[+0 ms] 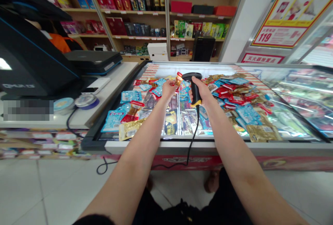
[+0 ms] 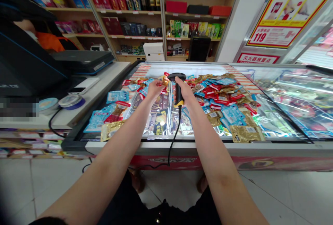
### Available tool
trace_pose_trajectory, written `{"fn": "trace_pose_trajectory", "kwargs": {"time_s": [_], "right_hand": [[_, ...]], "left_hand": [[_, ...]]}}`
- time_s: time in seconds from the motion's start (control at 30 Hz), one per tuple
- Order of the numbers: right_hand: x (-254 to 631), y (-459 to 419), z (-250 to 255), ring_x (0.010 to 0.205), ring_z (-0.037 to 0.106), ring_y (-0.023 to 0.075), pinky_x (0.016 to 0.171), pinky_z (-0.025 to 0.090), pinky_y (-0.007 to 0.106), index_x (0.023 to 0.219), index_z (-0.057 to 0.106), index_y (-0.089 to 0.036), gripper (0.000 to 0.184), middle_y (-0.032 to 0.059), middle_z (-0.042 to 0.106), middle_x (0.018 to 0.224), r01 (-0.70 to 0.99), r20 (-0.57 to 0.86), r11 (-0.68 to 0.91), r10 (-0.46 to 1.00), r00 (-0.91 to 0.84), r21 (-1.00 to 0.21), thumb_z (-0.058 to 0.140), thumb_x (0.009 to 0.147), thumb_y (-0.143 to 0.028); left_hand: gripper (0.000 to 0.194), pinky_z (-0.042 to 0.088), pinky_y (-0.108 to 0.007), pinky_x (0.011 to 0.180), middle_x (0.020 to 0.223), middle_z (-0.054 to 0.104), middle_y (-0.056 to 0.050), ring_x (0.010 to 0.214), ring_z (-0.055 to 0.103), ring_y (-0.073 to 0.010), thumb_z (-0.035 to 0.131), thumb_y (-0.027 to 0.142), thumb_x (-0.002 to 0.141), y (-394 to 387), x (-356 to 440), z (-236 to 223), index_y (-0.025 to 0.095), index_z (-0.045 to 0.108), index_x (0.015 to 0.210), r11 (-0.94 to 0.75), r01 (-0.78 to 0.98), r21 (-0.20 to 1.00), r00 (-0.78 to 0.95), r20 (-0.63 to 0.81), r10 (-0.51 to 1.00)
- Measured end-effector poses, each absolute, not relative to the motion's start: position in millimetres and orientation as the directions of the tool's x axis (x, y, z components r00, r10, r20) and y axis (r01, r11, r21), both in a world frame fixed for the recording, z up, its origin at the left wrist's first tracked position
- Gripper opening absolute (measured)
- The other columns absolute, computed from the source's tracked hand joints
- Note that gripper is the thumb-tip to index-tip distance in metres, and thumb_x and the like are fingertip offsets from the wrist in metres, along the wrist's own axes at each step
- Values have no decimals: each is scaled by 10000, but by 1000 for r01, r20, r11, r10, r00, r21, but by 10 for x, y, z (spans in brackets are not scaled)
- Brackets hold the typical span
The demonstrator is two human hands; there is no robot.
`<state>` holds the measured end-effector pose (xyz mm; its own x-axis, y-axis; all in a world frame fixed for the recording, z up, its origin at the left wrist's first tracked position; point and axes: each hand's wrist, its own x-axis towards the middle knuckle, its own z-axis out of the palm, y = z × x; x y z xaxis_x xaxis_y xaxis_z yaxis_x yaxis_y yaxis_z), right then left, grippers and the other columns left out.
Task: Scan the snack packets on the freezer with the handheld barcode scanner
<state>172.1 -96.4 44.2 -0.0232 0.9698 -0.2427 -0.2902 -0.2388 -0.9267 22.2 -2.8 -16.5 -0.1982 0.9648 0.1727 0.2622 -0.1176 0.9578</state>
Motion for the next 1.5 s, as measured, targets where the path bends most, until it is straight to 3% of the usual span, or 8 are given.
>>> {"fn": "trace_pose_trajectory", "kwargs": {"time_s": [0.27,0.43,0.6,0.7,0.8,0.9,1.17,1.5], "right_hand": [[1950,-1074,500,358,518,136,351,443,243,813,552,-212,393,-11,566,493,-318,-203,-171,977,70,-933,581,948,-580],[2339,-1256,602,361,508,130,350,441,246,824,561,-212,408,-15,562,500,-329,-119,-58,978,169,-943,599,924,-606],[2792,-1445,752,383,540,135,342,439,235,834,576,-207,397,-18,560,503,-325,-27,77,952,305,-943,623,910,-594],[2998,-1547,783,378,539,131,327,424,226,834,577,-207,418,-26,557,501,-321,4,119,941,339,-940,641,885,-617],[3113,-1598,731,361,523,128,315,413,225,830,576,-210,437,-37,543,489,-337,7,130,939,343,-933,675,847,-636],[3121,-1596,647,348,509,127,312,411,233,811,572,-212,407,-37,542,489,-352,-7,120,940,340,-928,669,863,-604],[2792,-1470,622,364,517,138,326,420,241,844,585,-213,373,-33,542,487,-366,-71,26,966,247,-930,649,888,-578],[1870,-1121,542,356,509,132,335,425,239,804,546,-213,359,-22,561,488,-271,-156,-126,984,92,-954,616,930,-541]], "left_hand": [[157,549,-288,653,647,635,6,654,679,-172,653,77,669,-141,343,-118,155,646,806,17,32,999,-161,-11,987],[139,572,-298,675,565,603,1,596,648,-151,661,15,675,-225,709,162,143,607,684,93,-120,988,25,-90,996],[201,573,-309,790,744,696,-49,730,702,-166,686,85,768,-246,1403,462,92,682,969,60,-231,971,254,1,967],[289,544,-334,860,896,734,-74,876,711,-202,670,191,833,-273,1773,483,113,675,1111,-77,-59,995,277,90,957],[162,497,-325,920,965,744,-79,988,676,-225,619,215,862,-327,1929,383,138,712,969,-289,236,928,259,226,939],[180,480,-315,915,970,752,-73,974,667,-220,544,186,887,-398,1866,278,159,719,915,-373,388,843,236,300,924],[285,483,-302,972,1173,741,-117,1096,679,-225,617,164,846,-439,1189,219,139,722,1110,-358,517,778,114,352,929],[301,495,-337,987,1100,764,-108,1081,689,-260,645,103,735,-196,-99,79,158,751,1011,-227,643,732,-108,380,919]]}}
